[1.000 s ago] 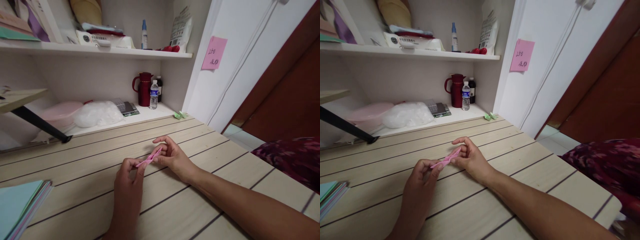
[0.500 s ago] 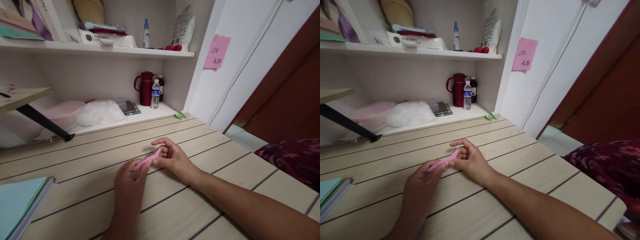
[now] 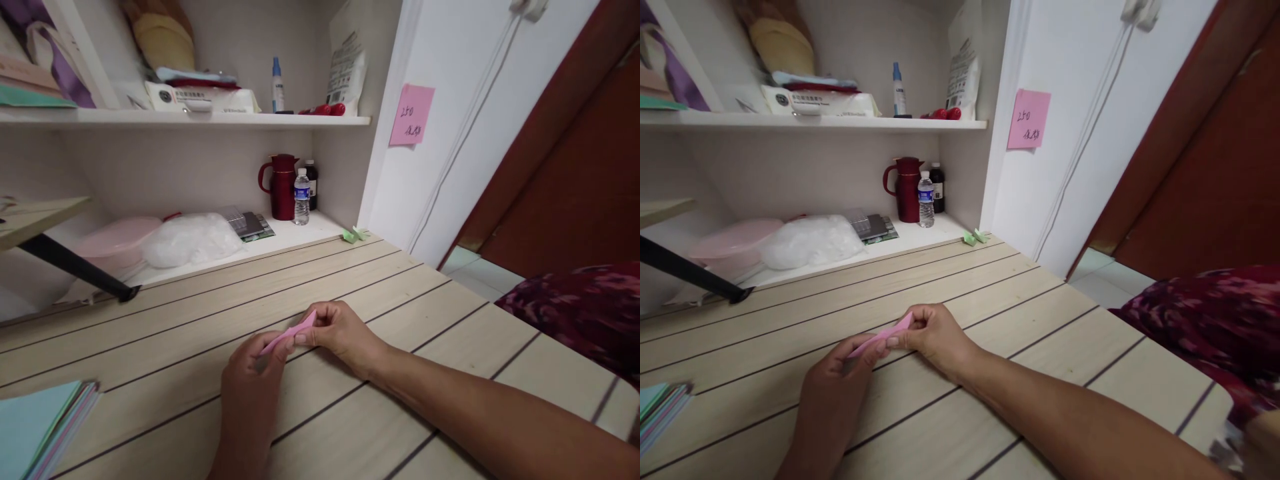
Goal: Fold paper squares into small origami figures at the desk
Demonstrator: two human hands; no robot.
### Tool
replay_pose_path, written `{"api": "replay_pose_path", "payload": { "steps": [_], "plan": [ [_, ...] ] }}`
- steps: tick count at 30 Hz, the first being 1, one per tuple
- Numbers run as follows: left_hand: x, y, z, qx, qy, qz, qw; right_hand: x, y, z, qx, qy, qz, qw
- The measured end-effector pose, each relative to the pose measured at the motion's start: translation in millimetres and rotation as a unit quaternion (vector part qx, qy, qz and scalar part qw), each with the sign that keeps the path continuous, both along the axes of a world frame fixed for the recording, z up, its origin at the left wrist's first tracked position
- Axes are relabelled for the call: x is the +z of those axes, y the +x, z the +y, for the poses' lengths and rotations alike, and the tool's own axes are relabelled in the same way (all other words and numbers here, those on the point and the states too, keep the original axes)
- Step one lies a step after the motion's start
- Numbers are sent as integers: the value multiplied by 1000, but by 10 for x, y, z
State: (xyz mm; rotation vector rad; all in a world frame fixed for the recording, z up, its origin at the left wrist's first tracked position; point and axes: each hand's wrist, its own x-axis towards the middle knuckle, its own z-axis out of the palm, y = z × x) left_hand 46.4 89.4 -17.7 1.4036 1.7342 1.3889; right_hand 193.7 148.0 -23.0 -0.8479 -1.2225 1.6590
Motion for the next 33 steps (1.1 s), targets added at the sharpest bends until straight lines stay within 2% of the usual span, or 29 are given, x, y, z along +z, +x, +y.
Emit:
{"api": "replay_pose_path", "payload": {
  "steps": [2,8,19,25,29,31,33],
  "plan": [
    [-1,-5,7,1,-5,-10,1000,19,-4,-14,-3,-5,15,1000],
    [-18,-38,36,-23,-58,-74,995,72,13,-36,62,23,46,997],
    [-3,-19,37,-38,-60,-113,991,11,24,-4,71,36,48,996],
    [20,-53,35,-50,-53,-127,989,35,-11,-53,8,25,-19,999],
    [7,-97,59,-71,-49,-126,988,26,-21,-41,12,16,-39,999],
    [-11,-109,78,-68,-55,-126,988,23,4,-24,7,49,-74,996],
    [-24,-110,90,-48,-63,-137,987,37,51,-21,-58,148,-147,976]
  ]
}}
